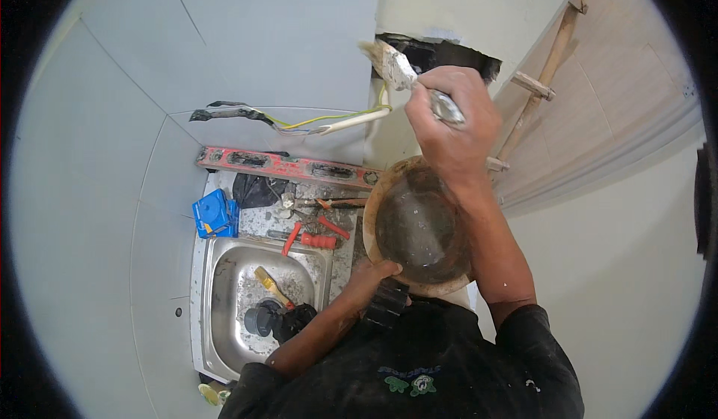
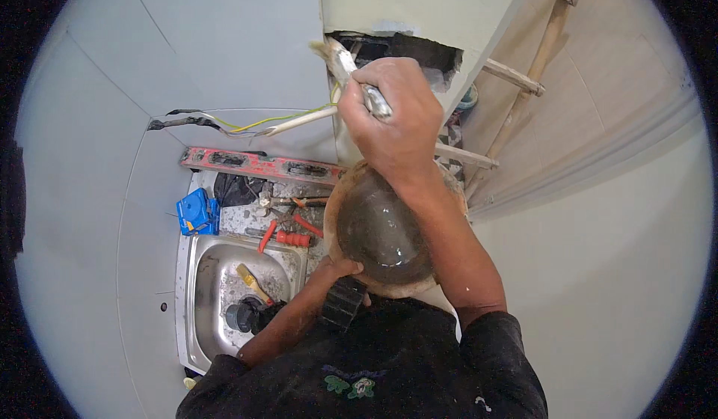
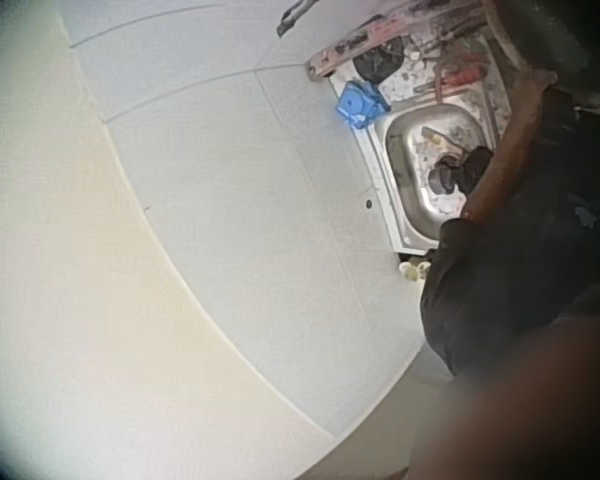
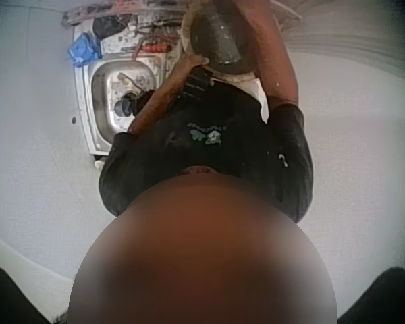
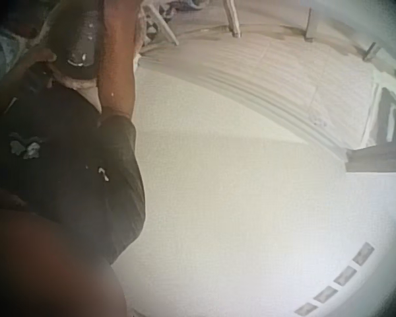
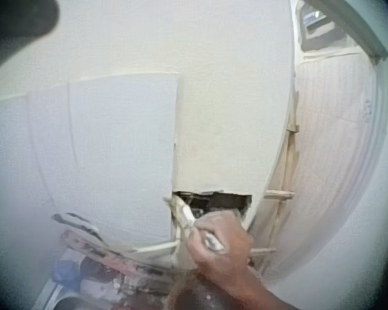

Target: Apply mortar and patch up an opening around an electrical switch box wall cutout near a sink area using plaster/cement mixture.

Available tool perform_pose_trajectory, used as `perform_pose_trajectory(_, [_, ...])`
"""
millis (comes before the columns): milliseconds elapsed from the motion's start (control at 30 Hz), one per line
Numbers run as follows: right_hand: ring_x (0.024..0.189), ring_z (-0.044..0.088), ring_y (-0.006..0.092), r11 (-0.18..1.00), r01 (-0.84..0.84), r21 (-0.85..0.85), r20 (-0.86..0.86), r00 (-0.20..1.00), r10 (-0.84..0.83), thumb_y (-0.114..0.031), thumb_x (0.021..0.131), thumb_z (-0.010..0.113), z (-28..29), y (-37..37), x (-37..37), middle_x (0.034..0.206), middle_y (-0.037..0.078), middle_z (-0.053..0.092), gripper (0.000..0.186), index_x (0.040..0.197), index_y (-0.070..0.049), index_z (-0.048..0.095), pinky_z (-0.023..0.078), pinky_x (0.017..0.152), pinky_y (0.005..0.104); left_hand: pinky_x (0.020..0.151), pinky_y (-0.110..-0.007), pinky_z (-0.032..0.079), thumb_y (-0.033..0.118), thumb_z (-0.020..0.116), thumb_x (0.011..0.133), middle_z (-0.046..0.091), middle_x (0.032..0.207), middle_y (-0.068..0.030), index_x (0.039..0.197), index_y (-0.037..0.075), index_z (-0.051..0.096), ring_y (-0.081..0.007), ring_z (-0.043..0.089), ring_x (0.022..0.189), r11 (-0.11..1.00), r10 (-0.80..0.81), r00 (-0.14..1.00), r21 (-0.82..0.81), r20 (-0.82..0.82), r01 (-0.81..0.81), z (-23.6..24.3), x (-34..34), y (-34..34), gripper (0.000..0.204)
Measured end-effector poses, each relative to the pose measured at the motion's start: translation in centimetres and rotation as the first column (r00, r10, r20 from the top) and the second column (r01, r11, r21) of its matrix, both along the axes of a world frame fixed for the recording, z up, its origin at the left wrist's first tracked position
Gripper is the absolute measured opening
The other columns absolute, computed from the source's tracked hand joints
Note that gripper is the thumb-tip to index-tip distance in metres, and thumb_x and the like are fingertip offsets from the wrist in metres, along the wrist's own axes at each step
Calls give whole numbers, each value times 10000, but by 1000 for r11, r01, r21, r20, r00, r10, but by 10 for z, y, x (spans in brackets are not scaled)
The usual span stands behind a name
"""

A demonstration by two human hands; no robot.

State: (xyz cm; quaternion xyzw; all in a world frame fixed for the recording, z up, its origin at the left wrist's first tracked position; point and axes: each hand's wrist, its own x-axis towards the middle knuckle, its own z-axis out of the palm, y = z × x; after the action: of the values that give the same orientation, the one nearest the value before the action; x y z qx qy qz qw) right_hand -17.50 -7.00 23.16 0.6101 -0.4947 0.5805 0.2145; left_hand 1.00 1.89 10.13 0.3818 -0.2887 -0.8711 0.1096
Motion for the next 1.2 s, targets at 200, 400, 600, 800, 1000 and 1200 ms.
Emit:
perform_pose_trajectory(200, [721, 605, 243, 998, -9, -67, -40, 999, 6, 53, 688, 673, -22, -12, 9, 816, 98, 622, 164, 823, -34, 638, 504, 653, 341, 501, -344, 542, 206, 621, 814, 637, 774, -181, 1143, -69, 460, -279, 664, 553, 999, 44, 998, 28, -37, -43, -16, 6, 7, 458])
perform_pose_trajectory(400, [700, 574, 255, 998, 41, 42, -30, 999, -40, 46, 688, 679, -10, -16, 14, 789, 89, 588, 158, 812, -38, 626, 482, 626, 359, 511, -360, 549, 203, 621, 807, 638, 863, -194, 1204, -67, 436, -288, 662, 566, 999, 42, 998, 17, -46, -42, -19, 10, 6, 515])
perform_pose_trajectory(600, [710, 564, 257, 999, 34, -7, -65, 997, -35, 49, 691, 672, -6, -18, 18, 776, 87, 564, 153, 802, -43, 620, 473, 611, 363, 517, -353, 550, 212, 620, 808, 640, 887, -195, 1234, -57, 418, -275, 660, 567, 997, 52, 998, 52, -35, -50, -15, 9, 5, 543])
perform_pose_trajectory(800, [708, 562, 257, 995, 48, -85, -41, 998, -52, 48, 691, 671, -9, -16, 17, 783, 99, 559, 150, 797, -42, 614, 472, 611, 356, 520, -350, 547, 223, 625, 804, 654, 858, -196, 1171, -61, 471, -270, 662, 569, 1000, 20, 1000, 21, -22, -19, -15, 8, 3, 489])
perform_pose_trajectory(1000, [703, 582, 250, 1000, 23, -3, -78, 997, -23, 56, 683, 665, 9, 17, 7, 770, 101, 591, 153, 796, -32, 614, 478, 630, 334, 509, -349, 542, 223, 631, 801, 665, 847, -201, 1138, -61, 496, -273, 666, 569, 999, 44, 997, 6, -68, -44, -10, 6, 3, 461])
perform_pose_trajectory(1200, [706, 600, 255, 918, 6, 396, 77, 996, -39, 53, 691, 652, 4, 119, -7, 757, 113, 604, 117, 772, -22, 613, 480, 656, 333, 510, -355, 544, 212, 621, 822, 661, 846, -199, 1120, -56, 511, -284, 665, 565, 999, 35, 995, 14, -94, -34, -17, 5, -2, 415])
